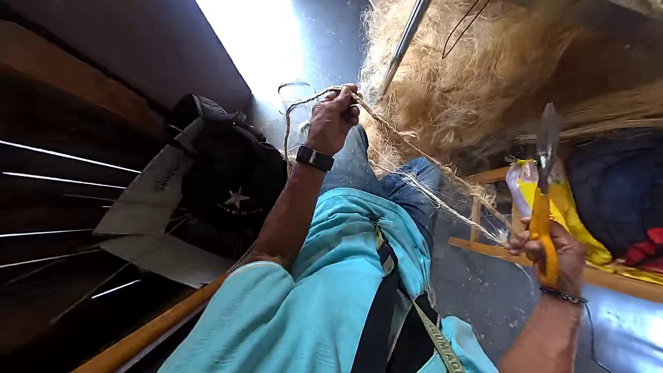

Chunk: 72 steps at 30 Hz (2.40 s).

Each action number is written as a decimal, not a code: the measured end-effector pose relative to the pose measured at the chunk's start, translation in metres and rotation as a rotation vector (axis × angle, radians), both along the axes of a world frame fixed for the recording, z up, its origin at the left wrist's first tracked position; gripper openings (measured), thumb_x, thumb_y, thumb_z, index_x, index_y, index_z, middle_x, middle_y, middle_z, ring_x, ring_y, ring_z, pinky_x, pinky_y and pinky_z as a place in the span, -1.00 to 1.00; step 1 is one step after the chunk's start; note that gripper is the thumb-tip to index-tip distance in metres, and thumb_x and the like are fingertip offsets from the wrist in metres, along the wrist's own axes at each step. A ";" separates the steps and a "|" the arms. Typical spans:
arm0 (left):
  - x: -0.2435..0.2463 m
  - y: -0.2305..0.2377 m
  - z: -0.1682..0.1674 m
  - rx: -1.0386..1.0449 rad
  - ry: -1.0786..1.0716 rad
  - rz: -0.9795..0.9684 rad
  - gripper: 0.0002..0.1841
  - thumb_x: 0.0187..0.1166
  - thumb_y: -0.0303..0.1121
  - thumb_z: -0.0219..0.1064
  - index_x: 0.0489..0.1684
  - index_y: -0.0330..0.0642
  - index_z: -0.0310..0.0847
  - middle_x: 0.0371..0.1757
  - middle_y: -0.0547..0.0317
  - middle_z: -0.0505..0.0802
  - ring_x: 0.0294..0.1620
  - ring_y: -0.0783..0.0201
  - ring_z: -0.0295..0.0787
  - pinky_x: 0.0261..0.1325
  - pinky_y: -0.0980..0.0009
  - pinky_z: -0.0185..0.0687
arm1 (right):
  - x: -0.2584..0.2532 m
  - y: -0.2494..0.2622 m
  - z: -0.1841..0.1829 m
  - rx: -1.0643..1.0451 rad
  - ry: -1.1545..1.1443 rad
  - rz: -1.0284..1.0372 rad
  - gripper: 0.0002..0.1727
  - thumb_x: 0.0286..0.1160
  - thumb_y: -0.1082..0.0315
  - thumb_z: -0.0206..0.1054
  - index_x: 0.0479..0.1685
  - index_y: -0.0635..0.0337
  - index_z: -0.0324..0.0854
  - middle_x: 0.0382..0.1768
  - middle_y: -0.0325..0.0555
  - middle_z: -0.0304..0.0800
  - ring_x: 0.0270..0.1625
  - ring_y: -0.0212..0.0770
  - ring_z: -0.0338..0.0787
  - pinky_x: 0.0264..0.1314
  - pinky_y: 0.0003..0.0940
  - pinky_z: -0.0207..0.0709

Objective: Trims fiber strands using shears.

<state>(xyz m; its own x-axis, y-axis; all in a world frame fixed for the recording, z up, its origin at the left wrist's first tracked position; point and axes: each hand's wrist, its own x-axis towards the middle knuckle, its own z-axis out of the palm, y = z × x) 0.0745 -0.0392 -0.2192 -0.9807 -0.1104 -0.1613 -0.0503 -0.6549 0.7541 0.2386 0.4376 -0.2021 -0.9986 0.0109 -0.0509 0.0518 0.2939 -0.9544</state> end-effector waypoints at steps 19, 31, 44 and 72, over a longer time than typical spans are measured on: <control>0.007 0.004 0.075 -0.147 0.610 -0.524 -0.84 0.76 -0.40 0.11 -0.03 -0.11 0.65 -0.61 0.35 0.64 -0.70 0.49 0.45 -0.63 0.60 0.39 | -0.053 -0.158 0.003 -0.239 0.377 0.034 -0.43 0.21 0.10 0.69 0.17 0.03 0.55 -0.06 -0.12 0.97 -0.10 -0.10 0.97 -0.20 -0.22 0.86; 0.014 0.003 0.059 0.017 0.604 -0.472 -0.78 0.79 -0.14 0.10 -0.14 -0.01 0.58 -0.30 0.23 0.74 -0.44 0.33 0.70 -0.41 0.44 0.69 | -0.054 -0.240 -0.018 -0.249 0.227 0.135 -0.39 0.10 0.43 0.69 0.27 0.12 0.63 -0.40 -0.24 0.84 -0.49 -0.37 0.77 -0.49 -0.42 0.71; 0.027 0.021 -0.017 0.021 -0.004 -0.129 -0.72 0.84 -0.46 -0.09 0.06 -0.34 0.59 -0.39 0.12 0.79 -0.40 0.25 0.81 -0.19 0.28 0.85 | -0.045 -0.218 -0.030 0.141 0.440 0.009 -0.38 0.08 0.37 0.70 0.25 0.23 0.62 -0.23 -0.25 0.85 -0.30 -0.47 0.80 -0.21 -0.45 0.77; 0.013 0.028 0.030 0.226 0.270 -0.083 -0.72 0.83 -0.42 -0.09 0.09 -0.28 0.57 -0.26 0.04 0.85 -0.17 0.15 0.87 0.15 0.13 0.81 | -0.035 -0.166 -0.006 0.230 0.332 0.176 -0.06 -0.11 -0.07 0.78 0.29 0.36 0.55 0.02 -0.12 0.87 0.06 -0.33 0.86 0.16 -0.34 0.79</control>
